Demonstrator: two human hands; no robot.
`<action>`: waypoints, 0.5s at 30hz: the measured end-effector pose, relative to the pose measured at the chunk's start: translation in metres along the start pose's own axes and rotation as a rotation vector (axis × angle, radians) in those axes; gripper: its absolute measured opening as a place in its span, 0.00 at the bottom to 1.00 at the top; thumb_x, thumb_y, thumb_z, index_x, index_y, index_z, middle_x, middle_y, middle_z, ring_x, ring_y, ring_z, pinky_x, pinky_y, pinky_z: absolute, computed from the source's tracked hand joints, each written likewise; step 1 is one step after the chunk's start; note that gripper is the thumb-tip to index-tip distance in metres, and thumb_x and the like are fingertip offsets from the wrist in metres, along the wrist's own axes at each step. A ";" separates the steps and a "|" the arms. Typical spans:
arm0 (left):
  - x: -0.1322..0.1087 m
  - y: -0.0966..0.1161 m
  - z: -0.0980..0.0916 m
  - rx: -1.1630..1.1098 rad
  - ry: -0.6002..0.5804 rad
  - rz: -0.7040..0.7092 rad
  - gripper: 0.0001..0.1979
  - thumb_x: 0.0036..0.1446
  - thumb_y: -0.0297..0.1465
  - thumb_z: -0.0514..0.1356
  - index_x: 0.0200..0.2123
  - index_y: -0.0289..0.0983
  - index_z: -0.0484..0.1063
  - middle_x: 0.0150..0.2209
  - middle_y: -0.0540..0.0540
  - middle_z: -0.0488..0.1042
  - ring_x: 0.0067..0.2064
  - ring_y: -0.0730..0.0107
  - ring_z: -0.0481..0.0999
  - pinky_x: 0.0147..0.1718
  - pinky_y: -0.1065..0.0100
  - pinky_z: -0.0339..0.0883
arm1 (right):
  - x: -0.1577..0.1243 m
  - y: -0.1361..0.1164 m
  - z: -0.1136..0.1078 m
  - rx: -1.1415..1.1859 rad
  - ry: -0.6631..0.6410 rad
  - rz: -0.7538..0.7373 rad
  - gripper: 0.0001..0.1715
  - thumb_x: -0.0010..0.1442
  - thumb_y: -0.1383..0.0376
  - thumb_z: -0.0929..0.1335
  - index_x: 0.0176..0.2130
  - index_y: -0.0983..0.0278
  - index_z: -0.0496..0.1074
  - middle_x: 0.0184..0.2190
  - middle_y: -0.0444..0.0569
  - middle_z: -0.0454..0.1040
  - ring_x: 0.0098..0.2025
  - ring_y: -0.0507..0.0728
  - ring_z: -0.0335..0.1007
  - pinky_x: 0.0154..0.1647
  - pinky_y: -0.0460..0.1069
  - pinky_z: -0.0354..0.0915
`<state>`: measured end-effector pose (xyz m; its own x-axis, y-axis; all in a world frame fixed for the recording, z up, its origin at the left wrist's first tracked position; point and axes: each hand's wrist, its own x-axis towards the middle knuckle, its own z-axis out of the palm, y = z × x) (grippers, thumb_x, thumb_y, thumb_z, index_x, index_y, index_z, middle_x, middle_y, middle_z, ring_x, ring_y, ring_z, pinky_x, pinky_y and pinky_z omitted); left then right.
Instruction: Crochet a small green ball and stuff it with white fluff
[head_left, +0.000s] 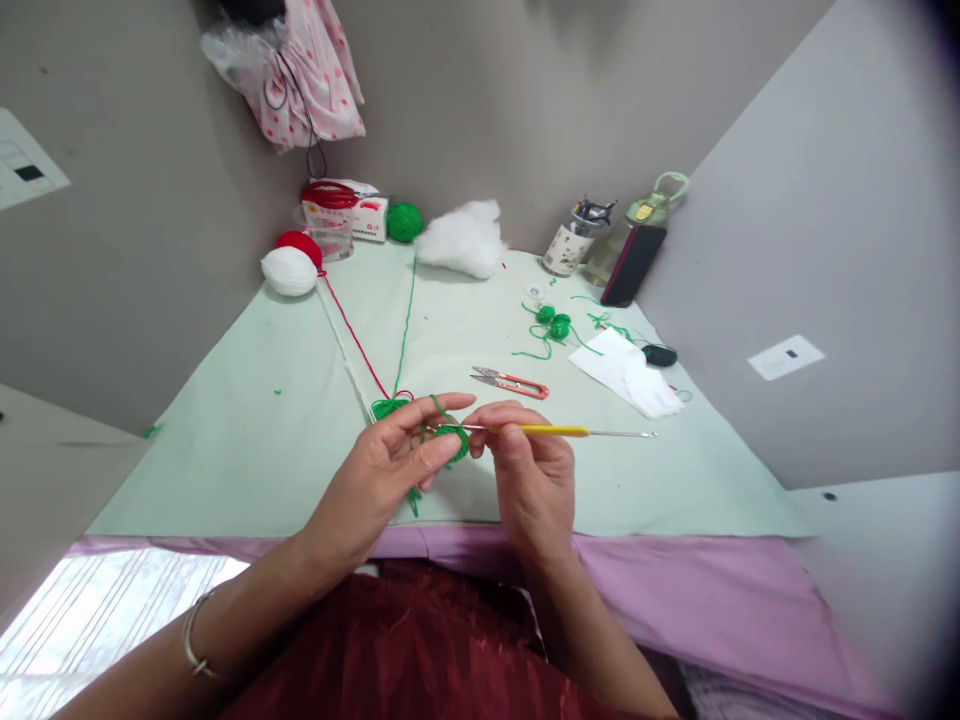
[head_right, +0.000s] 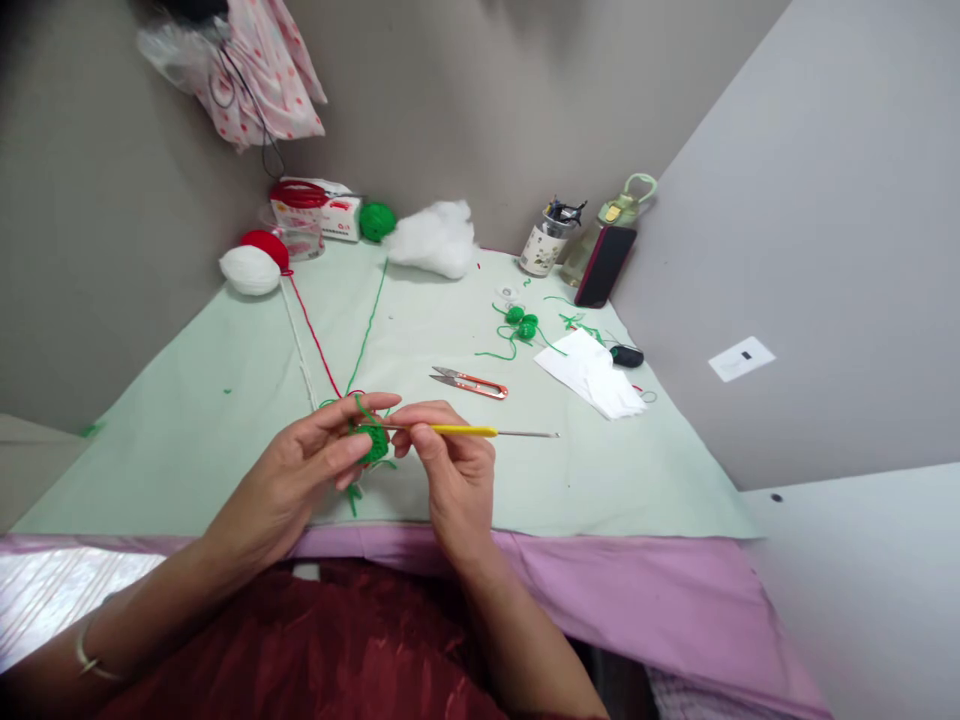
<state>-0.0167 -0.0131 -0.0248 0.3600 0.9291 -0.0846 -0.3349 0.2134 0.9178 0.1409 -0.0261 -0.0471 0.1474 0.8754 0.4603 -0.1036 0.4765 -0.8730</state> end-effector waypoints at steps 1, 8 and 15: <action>0.000 0.000 0.000 0.008 0.038 0.011 0.17 0.61 0.36 0.72 0.53 0.48 0.84 0.39 0.50 0.77 0.35 0.75 0.68 0.29 0.75 0.60 | -0.001 0.000 0.001 -0.058 -0.004 -0.034 0.11 0.72 0.64 0.68 0.44 0.57 0.82 0.36 0.46 0.80 0.33 0.52 0.74 0.36 0.50 0.72; 0.006 0.003 0.000 -0.224 0.044 -0.177 0.21 0.53 0.35 0.76 0.52 0.41 0.85 0.31 0.52 0.69 0.27 0.82 0.58 0.25 0.77 0.53 | -0.008 -0.004 0.000 -0.587 0.002 -0.468 0.19 0.68 0.72 0.70 0.54 0.54 0.80 0.44 0.51 0.82 0.44 0.57 0.79 0.42 0.54 0.76; 0.005 0.006 0.004 -0.210 0.122 -0.063 0.25 0.52 0.29 0.76 0.55 0.43 0.83 0.33 0.52 0.73 0.32 0.77 0.66 0.32 0.76 0.62 | -0.002 -0.010 0.004 -0.429 0.057 -0.276 0.11 0.70 0.68 0.69 0.45 0.57 0.82 0.36 0.48 0.80 0.37 0.55 0.78 0.36 0.52 0.75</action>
<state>-0.0138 -0.0084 -0.0182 0.2820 0.9389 -0.1971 -0.4938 0.3182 0.8093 0.1373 -0.0322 -0.0391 0.1672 0.7100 0.6841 0.3584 0.6027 -0.7130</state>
